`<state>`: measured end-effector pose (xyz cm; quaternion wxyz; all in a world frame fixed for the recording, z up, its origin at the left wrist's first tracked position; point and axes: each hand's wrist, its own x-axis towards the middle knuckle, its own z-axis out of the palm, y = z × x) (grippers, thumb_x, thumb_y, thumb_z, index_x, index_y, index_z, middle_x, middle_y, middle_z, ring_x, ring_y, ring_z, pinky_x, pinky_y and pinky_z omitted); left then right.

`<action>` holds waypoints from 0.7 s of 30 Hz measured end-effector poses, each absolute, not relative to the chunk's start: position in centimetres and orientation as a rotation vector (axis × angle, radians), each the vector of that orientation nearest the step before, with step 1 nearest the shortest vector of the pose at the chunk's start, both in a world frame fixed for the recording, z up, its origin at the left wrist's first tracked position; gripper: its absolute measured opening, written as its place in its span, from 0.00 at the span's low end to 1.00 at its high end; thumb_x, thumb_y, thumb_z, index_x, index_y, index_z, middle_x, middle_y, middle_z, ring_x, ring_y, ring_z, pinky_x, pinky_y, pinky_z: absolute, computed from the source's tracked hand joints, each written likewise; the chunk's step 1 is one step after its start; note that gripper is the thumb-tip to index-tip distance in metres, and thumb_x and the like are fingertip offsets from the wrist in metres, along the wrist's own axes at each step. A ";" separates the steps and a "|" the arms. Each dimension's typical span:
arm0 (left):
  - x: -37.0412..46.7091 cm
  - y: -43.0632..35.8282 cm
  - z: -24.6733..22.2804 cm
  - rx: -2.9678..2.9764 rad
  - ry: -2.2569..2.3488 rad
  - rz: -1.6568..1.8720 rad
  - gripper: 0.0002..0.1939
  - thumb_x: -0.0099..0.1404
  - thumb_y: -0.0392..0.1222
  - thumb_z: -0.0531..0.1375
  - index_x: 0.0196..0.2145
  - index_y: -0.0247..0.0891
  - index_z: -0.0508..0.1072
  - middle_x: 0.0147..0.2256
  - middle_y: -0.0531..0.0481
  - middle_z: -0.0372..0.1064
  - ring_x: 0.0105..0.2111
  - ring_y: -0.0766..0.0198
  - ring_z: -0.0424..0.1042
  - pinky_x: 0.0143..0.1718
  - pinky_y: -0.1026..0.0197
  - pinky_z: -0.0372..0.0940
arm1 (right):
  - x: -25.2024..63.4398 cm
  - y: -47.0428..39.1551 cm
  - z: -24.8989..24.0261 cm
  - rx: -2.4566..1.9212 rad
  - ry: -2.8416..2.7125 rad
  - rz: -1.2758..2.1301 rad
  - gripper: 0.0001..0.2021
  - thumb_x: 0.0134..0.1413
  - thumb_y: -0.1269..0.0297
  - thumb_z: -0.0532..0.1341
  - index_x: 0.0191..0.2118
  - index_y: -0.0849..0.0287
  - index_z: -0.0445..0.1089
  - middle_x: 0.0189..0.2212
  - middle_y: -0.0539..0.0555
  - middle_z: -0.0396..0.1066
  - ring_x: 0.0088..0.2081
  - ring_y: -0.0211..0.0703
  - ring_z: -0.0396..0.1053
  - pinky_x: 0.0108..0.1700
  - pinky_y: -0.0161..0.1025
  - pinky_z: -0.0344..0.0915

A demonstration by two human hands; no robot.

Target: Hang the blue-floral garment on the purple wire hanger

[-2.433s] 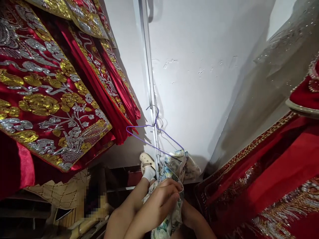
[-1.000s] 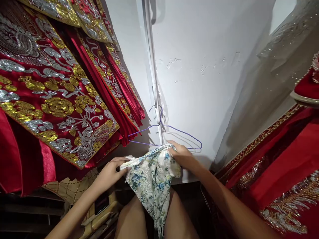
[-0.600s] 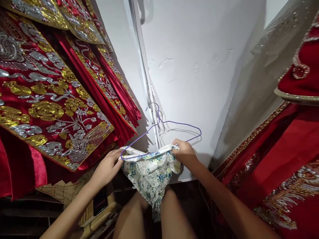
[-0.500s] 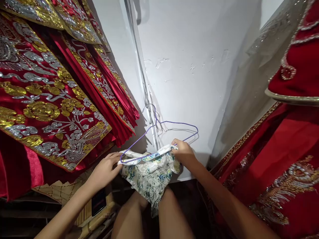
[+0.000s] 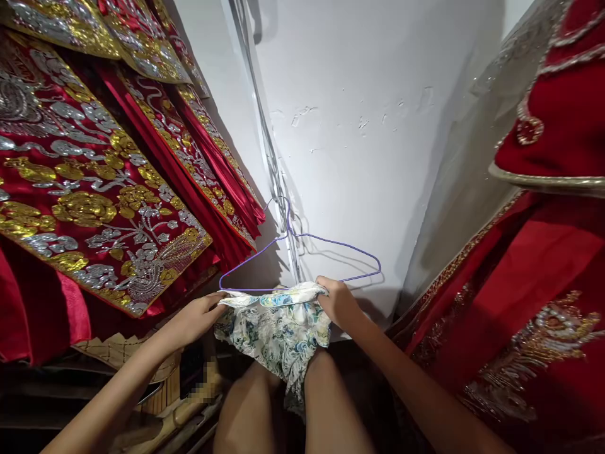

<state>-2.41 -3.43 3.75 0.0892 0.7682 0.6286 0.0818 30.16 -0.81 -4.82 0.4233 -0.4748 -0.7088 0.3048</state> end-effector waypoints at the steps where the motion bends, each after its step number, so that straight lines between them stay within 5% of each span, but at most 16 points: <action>1: -2.2 -3.3 3.8 2.287 1.862 0.247 0.22 0.67 0.47 0.43 0.39 0.37 0.74 0.45 0.38 0.77 0.48 0.48 0.75 0.53 0.49 0.66 | 30.3 -1.0 -4.6 -1.190 -1.773 0.760 0.06 0.47 0.69 0.52 0.25 0.54 0.53 0.20 0.43 0.48 0.25 0.38 0.48 0.28 0.35 0.48; 6: -1.0 -3.2 5.1 2.399 1.946 0.595 0.23 0.68 0.51 0.44 0.42 0.34 0.72 0.55 0.33 0.70 0.59 0.43 0.64 0.62 0.44 0.56 | 30.3 -1.0 -4.3 -1.196 -1.728 0.741 0.10 0.52 0.66 0.55 0.22 0.56 0.55 0.19 0.44 0.49 0.25 0.36 0.48 0.27 0.35 0.48; 12: 2.2 -1.8 6.0 2.453 1.668 0.806 0.16 0.71 0.44 0.45 0.44 0.39 0.69 0.41 0.46 0.75 0.41 0.55 0.73 0.45 0.57 0.65 | 29.2 -2.5 -3.7 -1.191 -1.727 0.780 0.12 0.55 0.62 0.56 0.24 0.59 0.69 0.19 0.47 0.61 0.25 0.38 0.55 0.28 0.35 0.53; 15: 2.6 -0.6 4.8 2.457 1.651 0.968 0.14 0.71 0.43 0.46 0.45 0.39 0.69 0.37 0.49 0.74 0.37 0.58 0.74 0.39 0.60 0.63 | 30.5 -3.5 -2.8 -1.189 -1.659 0.754 0.14 0.52 0.67 0.56 0.38 0.58 0.78 0.28 0.52 0.74 0.30 0.42 0.65 0.32 0.36 0.60; 18: 2.2 -0.1 3.7 2.518 1.590 1.065 0.14 0.72 0.45 0.48 0.44 0.39 0.70 0.35 0.49 0.75 0.33 0.60 0.74 0.35 0.62 0.62 | 33.1 -3.2 -1.8 -1.281 -1.399 0.612 0.38 0.46 0.71 0.56 0.66 0.52 0.62 0.34 0.50 0.76 0.30 0.41 0.68 0.31 0.35 0.62; 21: 2.0 -0.2 3.4 2.558 1.485 1.109 0.13 0.72 0.44 0.48 0.42 0.39 0.70 0.32 0.52 0.73 0.29 0.63 0.72 0.33 0.64 0.60 | 35.5 -1.1 -1.0 -1.407 -1.334 0.464 0.50 0.42 0.70 0.58 0.74 0.55 0.40 0.28 0.46 0.71 0.25 0.40 0.65 0.30 0.35 0.61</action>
